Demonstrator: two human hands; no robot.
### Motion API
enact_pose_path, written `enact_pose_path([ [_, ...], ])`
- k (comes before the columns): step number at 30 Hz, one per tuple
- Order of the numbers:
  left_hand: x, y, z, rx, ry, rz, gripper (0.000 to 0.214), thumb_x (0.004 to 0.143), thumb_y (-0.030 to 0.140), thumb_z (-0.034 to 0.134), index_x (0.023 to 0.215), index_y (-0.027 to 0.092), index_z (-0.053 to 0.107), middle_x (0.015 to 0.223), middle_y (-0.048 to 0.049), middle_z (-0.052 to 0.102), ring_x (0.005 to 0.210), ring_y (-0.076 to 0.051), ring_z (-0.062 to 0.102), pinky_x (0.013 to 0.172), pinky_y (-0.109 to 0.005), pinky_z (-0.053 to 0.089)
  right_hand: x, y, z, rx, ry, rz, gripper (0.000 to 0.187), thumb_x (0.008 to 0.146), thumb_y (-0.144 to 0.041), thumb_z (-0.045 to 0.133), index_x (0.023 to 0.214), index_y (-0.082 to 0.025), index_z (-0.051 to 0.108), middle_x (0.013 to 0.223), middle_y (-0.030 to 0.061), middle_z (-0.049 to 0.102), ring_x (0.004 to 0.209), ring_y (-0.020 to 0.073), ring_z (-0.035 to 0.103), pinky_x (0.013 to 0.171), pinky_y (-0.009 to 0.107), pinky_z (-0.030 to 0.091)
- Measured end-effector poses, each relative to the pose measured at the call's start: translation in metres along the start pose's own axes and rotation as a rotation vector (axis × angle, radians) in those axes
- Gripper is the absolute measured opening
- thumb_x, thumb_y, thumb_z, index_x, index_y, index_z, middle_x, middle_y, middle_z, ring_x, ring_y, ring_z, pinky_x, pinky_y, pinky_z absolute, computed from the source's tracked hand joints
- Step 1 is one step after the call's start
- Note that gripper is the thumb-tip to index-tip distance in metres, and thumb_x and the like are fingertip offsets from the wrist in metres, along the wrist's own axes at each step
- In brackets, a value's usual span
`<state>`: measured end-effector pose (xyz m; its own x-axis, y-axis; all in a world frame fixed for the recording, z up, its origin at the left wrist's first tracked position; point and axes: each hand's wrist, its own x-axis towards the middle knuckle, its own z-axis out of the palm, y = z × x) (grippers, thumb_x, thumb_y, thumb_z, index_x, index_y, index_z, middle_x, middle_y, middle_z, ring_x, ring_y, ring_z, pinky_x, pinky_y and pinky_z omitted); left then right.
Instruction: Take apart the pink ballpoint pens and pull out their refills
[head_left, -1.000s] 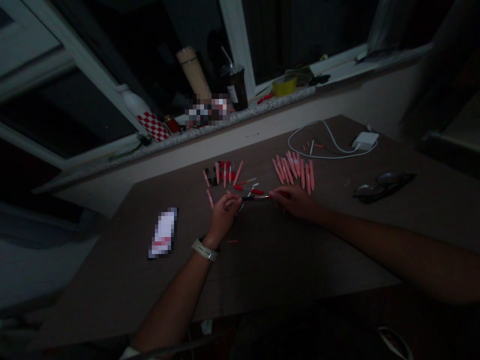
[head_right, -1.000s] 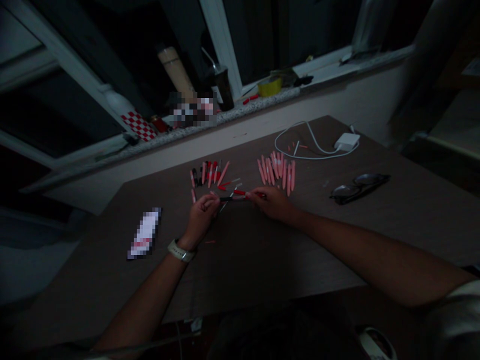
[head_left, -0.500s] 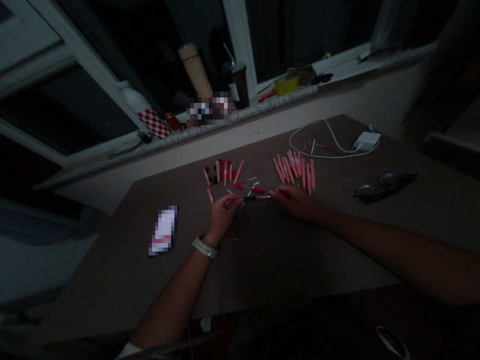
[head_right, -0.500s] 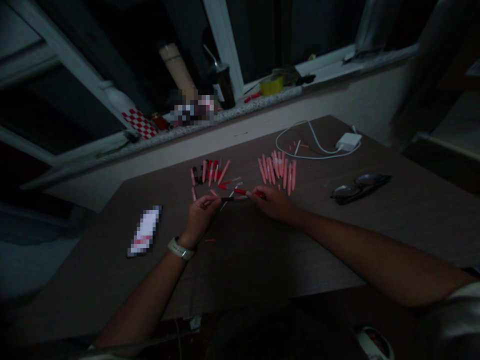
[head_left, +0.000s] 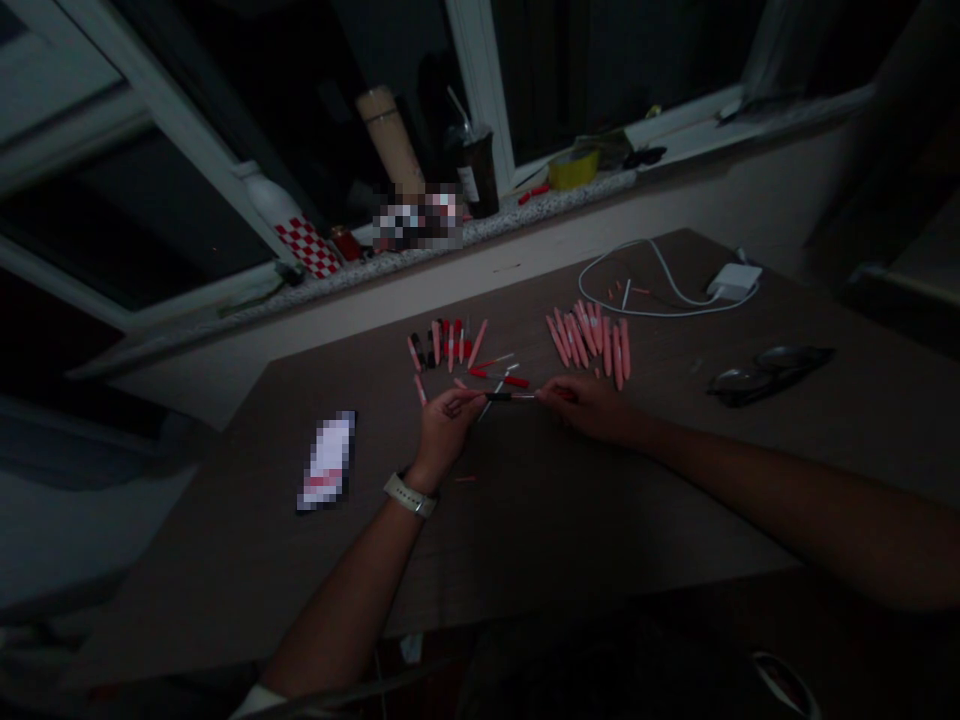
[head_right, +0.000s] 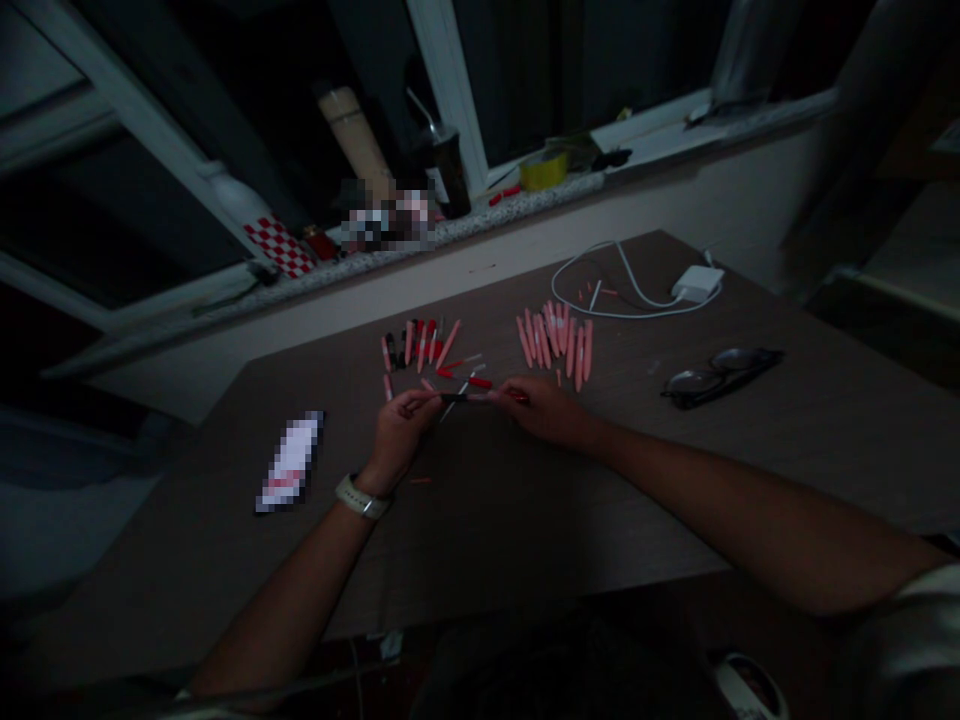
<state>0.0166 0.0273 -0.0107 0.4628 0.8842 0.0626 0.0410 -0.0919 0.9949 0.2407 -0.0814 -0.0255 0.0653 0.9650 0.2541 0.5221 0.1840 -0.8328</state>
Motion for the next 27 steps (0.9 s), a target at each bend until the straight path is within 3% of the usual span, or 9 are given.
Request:
enact_pose_path([
  [3,-0.0006,0.0017,0.0002,0.004,-0.01,0.001,0.034,0.068,0.038,0.085,0.088,0.014,0.072,0.094,-0.0079,0.076,0.086,-0.019,0.07,0.079,-0.029,0.053,-0.0006,0.0,0.0005,-0.009,0.034,-0.028,0.03,0.089,-0.047,0.062,0.101,-0.02,0.065,0.085,0.0028,0.07,0.073,0.0172,0.062,0.065,0.027,0.042],
  [8,-0.0009,0.0031,0.0009,0.022,-0.011,-0.012,0.033,0.068,0.037,0.084,0.089,0.014,0.073,0.095,-0.0084,0.077,0.087,-0.019,0.07,0.079,-0.03,0.053,0.0002,-0.0005,0.0009,0.009,-0.016,-0.028,0.034,0.096,-0.047,0.05,0.087,-0.019,0.068,0.074,0.0023,0.067,0.07,0.0165,0.061,0.065,0.027,0.041],
  [13,-0.001,0.0027,0.0016,0.055,-0.03,0.001,0.031,0.068,0.037,0.083,0.088,0.015,0.073,0.093,-0.008,0.077,0.086,-0.02,0.071,0.079,-0.031,0.054,-0.0006,-0.0008,0.0007,-0.017,0.048,-0.06,0.029,0.086,-0.045,0.067,0.097,-0.019,0.068,0.09,0.0043,0.071,0.081,0.0184,0.063,0.069,0.027,0.043],
  [18,-0.0016,0.0038,0.0018,0.058,-0.055,0.004,0.029,0.069,0.036,0.083,0.088,0.016,0.073,0.096,-0.0081,0.077,0.089,-0.021,0.071,0.082,-0.033,0.054,0.0002,-0.0009,0.0006,-0.017,-0.007,-0.021,0.038,0.096,-0.048,0.05,0.08,-0.019,0.069,0.07,0.002,0.066,0.066,0.0158,0.059,0.061,0.027,0.039],
  [23,-0.0009,0.0027,0.001,0.069,-0.051,0.012,0.032,0.068,0.038,0.083,0.089,0.016,0.074,0.095,-0.0089,0.077,0.09,-0.022,0.071,0.081,-0.033,0.055,-0.0009,-0.0037,0.0,-0.037,0.012,-0.016,0.034,0.086,-0.049,0.066,0.101,-0.019,0.068,0.072,0.0001,0.064,0.064,0.0148,0.055,0.057,0.025,0.035],
  [27,-0.0013,0.0023,0.0006,0.057,-0.065,0.008,0.029,0.07,0.036,0.083,0.089,0.016,0.074,0.095,-0.008,0.077,0.087,-0.02,0.071,0.078,-0.031,0.055,-0.001,-0.0033,0.0001,-0.051,-0.023,-0.038,0.03,0.091,-0.047,0.06,0.094,-0.019,0.071,0.073,0.0009,0.066,0.066,0.0149,0.056,0.058,0.025,0.034],
])
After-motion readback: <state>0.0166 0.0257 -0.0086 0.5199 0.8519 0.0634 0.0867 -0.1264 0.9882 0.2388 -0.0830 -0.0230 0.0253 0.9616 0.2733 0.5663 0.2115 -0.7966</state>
